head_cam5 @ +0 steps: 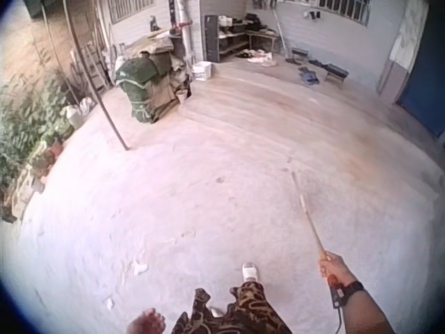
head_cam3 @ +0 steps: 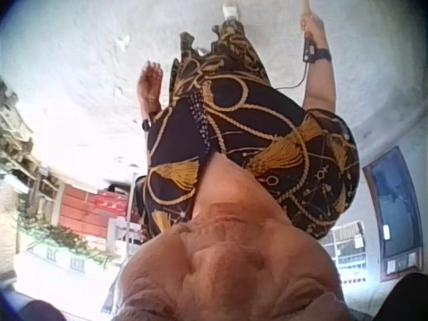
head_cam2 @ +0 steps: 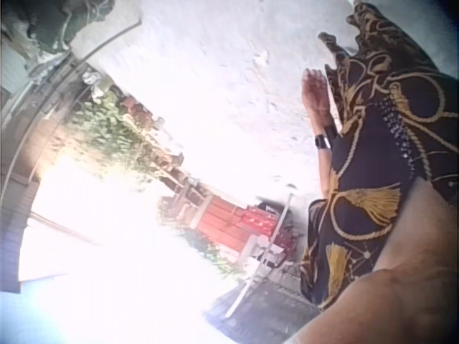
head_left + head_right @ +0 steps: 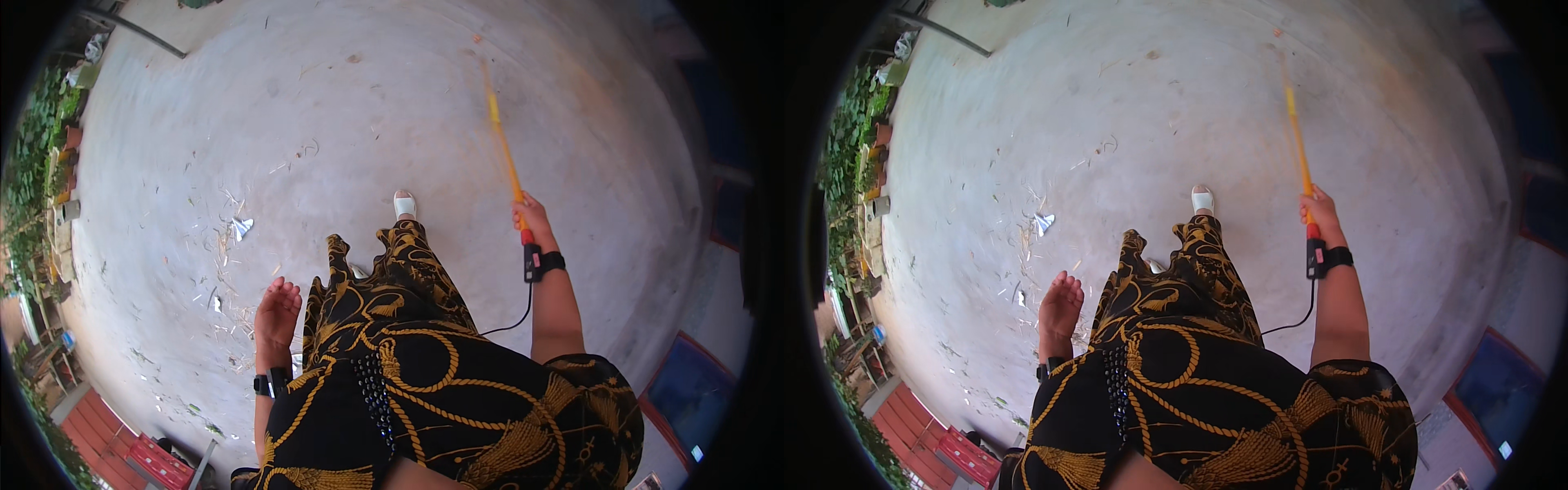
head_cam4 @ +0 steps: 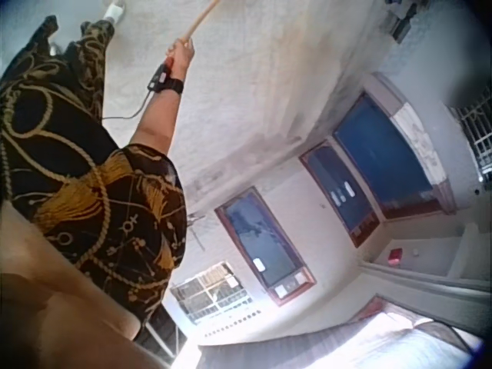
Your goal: Sweeping debris on a concrete outdoor floor using a broom.
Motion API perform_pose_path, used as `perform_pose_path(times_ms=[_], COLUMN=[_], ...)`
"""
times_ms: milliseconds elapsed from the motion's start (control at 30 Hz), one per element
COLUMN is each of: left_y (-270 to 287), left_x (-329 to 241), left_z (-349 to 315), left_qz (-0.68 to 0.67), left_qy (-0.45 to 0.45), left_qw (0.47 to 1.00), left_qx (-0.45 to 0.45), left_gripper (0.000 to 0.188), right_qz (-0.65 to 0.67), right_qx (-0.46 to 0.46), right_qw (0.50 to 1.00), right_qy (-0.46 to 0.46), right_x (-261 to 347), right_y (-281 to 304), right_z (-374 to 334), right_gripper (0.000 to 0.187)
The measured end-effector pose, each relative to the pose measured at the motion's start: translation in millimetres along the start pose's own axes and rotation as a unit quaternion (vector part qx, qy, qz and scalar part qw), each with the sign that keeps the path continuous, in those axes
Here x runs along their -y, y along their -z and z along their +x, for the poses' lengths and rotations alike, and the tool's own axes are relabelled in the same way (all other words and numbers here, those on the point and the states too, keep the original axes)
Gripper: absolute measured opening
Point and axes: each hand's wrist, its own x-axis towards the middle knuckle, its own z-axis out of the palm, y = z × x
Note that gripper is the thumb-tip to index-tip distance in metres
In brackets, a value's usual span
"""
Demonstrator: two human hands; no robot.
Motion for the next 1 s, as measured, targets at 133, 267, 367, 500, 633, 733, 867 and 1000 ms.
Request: perform_pose_path(times_ms=[133,267,367,500,633,733,867,1000], left_y=[-61,-103,-111,-112,-94,-80,-43,-9], left_x=[2,-4,-7,-16,-37,-63,-109,-151], left_z=[7,17,21,34,43,46,48,48], left_qz=[0.016,0.035,0.042,0.040,0.029,0.033,0.032,0.008], left_qy=[0.017,0.020,0.020,0.034,0.035,0.034,0.001,-0.038], left_qw=[1.000,0.999,0.999,0.999,0.999,0.999,0.999,0.999], left_qx=[0.002,0.006,-0.002,0.007,0.011,0.020,0.004,0.004], left_gripper=[0.020,0.021,0.021,0.020,0.020,0.020,0.022,0.021], right_qz=[0.155,0.241,0.058,-0.151,-0.187,-0.275,-0.223,-0.211], right_qx=[-0.031,-0.023,-0.012,0.058,0.173,0.256,0.434,0.524], right_qw=[0.984,0.951,0.990,0.987,0.967,0.926,0.871,0.802], right_qy=[-0.079,-0.191,-0.129,-0.009,0.000,0.023,-0.059,-0.195], right_x=[20,41,62,48,50,13,1,19], right_y=[71,100,55,-43,-174,-259,-345,-396], right_z=[89,150,160,143,76,43,-12,-19], right_gripper=[0.012,0.012,0.010,0.005,0.026,0.037,0.034,0.047])
